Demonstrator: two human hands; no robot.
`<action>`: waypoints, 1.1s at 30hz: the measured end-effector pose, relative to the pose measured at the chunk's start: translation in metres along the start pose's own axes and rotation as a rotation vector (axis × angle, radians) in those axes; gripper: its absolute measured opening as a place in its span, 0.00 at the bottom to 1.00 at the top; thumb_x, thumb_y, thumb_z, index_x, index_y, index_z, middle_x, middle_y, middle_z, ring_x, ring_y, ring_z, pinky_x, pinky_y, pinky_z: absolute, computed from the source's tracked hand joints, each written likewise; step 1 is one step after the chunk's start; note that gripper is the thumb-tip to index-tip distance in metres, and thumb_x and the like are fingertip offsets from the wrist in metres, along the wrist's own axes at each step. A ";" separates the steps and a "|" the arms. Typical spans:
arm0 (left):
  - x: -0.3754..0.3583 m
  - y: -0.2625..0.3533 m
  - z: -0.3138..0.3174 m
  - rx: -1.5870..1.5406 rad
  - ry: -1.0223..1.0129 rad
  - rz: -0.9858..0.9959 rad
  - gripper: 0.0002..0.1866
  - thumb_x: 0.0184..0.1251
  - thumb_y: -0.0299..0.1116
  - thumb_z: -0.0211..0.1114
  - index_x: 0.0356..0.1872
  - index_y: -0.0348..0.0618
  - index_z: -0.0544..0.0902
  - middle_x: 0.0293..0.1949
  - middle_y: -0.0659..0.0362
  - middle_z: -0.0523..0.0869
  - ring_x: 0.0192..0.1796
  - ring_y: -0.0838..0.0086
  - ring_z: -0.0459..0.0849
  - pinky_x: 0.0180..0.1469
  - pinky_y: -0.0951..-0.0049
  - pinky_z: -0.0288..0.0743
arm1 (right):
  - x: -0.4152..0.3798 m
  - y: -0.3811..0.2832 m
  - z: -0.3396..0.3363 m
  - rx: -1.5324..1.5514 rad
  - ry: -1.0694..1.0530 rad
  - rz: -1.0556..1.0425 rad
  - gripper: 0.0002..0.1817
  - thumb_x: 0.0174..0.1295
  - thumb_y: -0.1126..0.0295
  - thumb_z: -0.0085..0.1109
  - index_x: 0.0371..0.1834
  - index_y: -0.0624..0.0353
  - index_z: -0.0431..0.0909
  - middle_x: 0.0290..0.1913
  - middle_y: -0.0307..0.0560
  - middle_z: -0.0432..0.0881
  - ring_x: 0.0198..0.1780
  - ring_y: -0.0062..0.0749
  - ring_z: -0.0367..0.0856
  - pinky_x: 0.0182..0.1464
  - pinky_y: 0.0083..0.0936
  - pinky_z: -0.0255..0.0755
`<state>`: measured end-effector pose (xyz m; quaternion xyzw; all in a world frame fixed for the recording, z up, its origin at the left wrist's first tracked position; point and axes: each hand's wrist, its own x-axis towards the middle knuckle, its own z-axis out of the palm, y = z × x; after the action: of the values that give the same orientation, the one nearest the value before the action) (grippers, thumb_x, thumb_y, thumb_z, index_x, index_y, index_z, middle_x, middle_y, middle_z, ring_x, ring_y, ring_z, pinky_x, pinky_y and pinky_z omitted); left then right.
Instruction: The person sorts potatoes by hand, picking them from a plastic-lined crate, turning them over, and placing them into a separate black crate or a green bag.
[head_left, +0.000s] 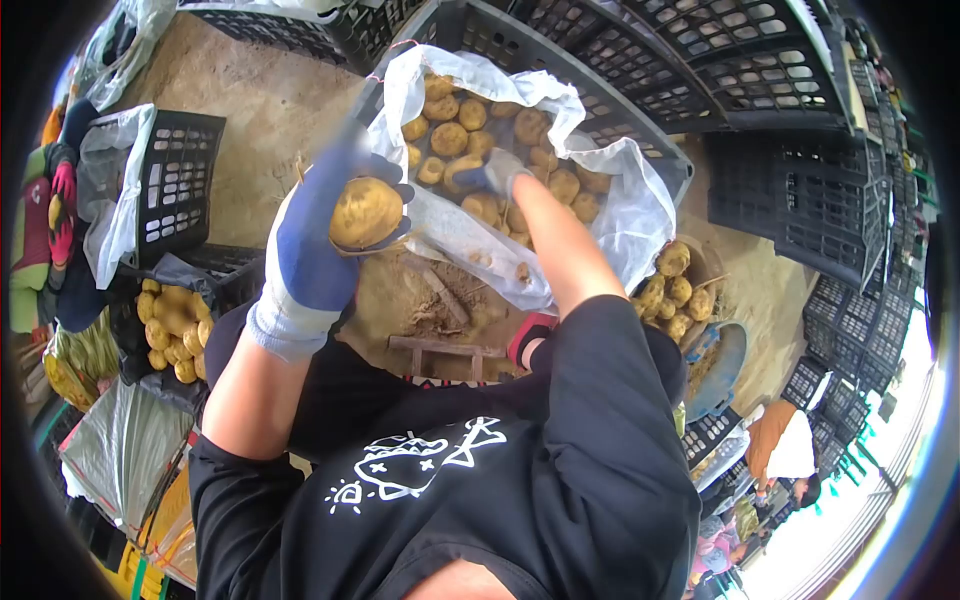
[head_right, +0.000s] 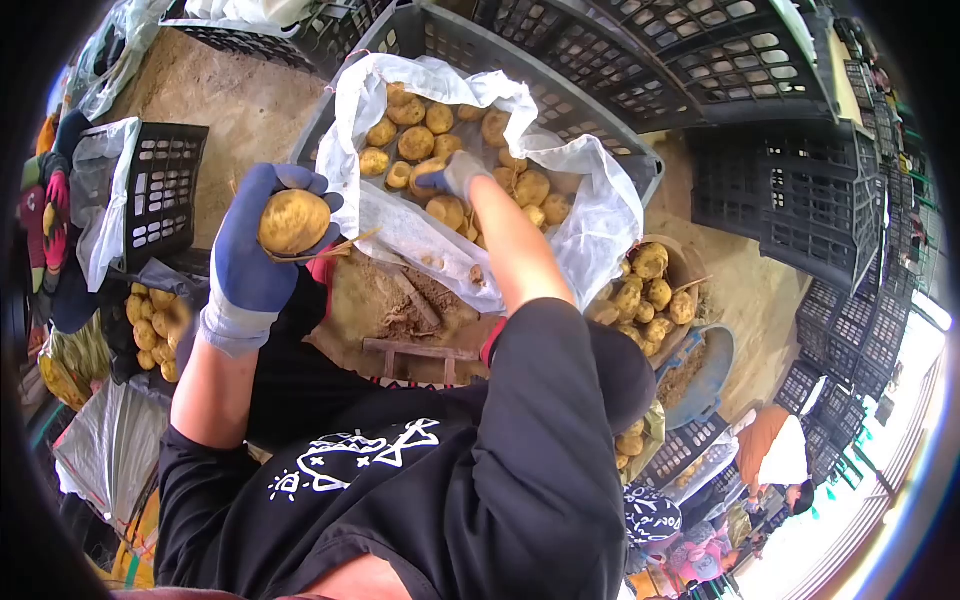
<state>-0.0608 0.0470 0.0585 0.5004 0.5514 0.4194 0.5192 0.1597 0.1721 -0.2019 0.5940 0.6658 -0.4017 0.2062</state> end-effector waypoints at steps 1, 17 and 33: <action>-0.001 0.001 -0.001 0.153 -0.055 0.118 0.22 0.62 0.13 0.63 0.57 0.35 0.72 0.49 0.55 0.80 0.52 0.68 0.85 0.52 0.72 0.83 | -0.004 0.008 -0.003 0.476 -0.013 -0.062 0.30 0.56 0.49 0.69 0.56 0.58 0.80 0.52 0.52 0.84 0.48 0.39 0.84 0.46 0.33 0.80; -0.010 -0.001 0.067 -0.137 -0.369 -0.076 0.38 0.63 0.30 0.69 0.73 0.38 0.62 0.62 0.55 0.75 0.63 0.72 0.74 0.64 0.72 0.69 | -0.249 0.000 -0.040 0.967 0.288 -0.677 0.27 0.72 0.51 0.52 0.61 0.64 0.73 0.45 0.47 0.83 0.36 0.29 0.84 0.34 0.22 0.79; -0.004 -0.032 0.061 0.257 -0.503 0.282 0.32 0.75 0.44 0.59 0.73 0.40 0.62 0.56 0.48 0.82 0.51 0.67 0.86 0.51 0.69 0.83 | -0.266 -0.013 -0.032 0.960 0.714 -0.936 0.30 0.48 0.72 0.77 0.56 0.58 0.74 0.51 0.45 0.82 0.52 0.32 0.82 0.55 0.30 0.79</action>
<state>-0.0042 0.0345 0.0214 0.7215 0.3793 0.2773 0.5086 0.2101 0.0311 0.0212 0.3680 0.6269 -0.4763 -0.4947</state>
